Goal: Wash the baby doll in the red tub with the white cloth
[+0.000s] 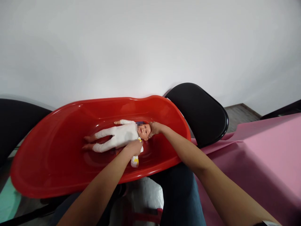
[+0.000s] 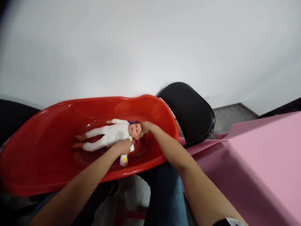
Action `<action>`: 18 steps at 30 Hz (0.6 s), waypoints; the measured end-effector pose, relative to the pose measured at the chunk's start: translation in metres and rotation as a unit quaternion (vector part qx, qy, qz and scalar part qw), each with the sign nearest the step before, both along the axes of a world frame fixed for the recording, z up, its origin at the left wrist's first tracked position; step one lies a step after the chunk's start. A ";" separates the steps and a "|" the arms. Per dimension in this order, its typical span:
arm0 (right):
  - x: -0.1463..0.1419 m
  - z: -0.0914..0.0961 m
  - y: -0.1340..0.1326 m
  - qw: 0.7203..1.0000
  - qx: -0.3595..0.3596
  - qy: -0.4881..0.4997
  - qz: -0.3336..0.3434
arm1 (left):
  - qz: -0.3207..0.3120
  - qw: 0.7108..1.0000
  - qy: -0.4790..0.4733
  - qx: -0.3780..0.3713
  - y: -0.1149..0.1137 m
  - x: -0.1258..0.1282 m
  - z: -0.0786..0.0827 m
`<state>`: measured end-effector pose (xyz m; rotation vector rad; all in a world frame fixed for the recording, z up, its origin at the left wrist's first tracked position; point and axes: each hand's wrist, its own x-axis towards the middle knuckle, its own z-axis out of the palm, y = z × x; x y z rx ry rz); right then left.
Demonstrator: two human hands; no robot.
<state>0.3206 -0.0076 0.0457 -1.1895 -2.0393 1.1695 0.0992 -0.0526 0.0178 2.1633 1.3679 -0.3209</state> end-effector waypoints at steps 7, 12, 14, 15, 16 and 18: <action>0.001 -0.008 -0.001 0.999 -0.031 0.009 -0.009 | 0.145 0.985 -0.012 0.088 0.022 -0.026 0.012; -0.008 -0.005 0.009 1.000 -0.022 -0.011 -0.004 | 0.257 0.944 -0.081 0.192 0.028 -0.040 -0.011; -0.006 -0.005 0.007 1.000 -0.021 -0.014 -0.005 | 0.228 0.955 -0.090 0.167 0.026 -0.040 -0.020; -0.004 -0.006 0.004 1.000 -0.021 -0.015 -0.007 | 0.209 0.962 -0.087 0.155 0.025 -0.039 -0.023; -0.002 -0.006 0.001 1.000 -0.020 -0.017 -0.009 | 0.192 0.967 -0.081 0.147 0.024 -0.037 -0.025; 0.001 -0.008 -0.002 1.000 -0.015 -0.022 -0.008 | 0.160 0.976 -0.067 0.134 0.023 -0.034 -0.026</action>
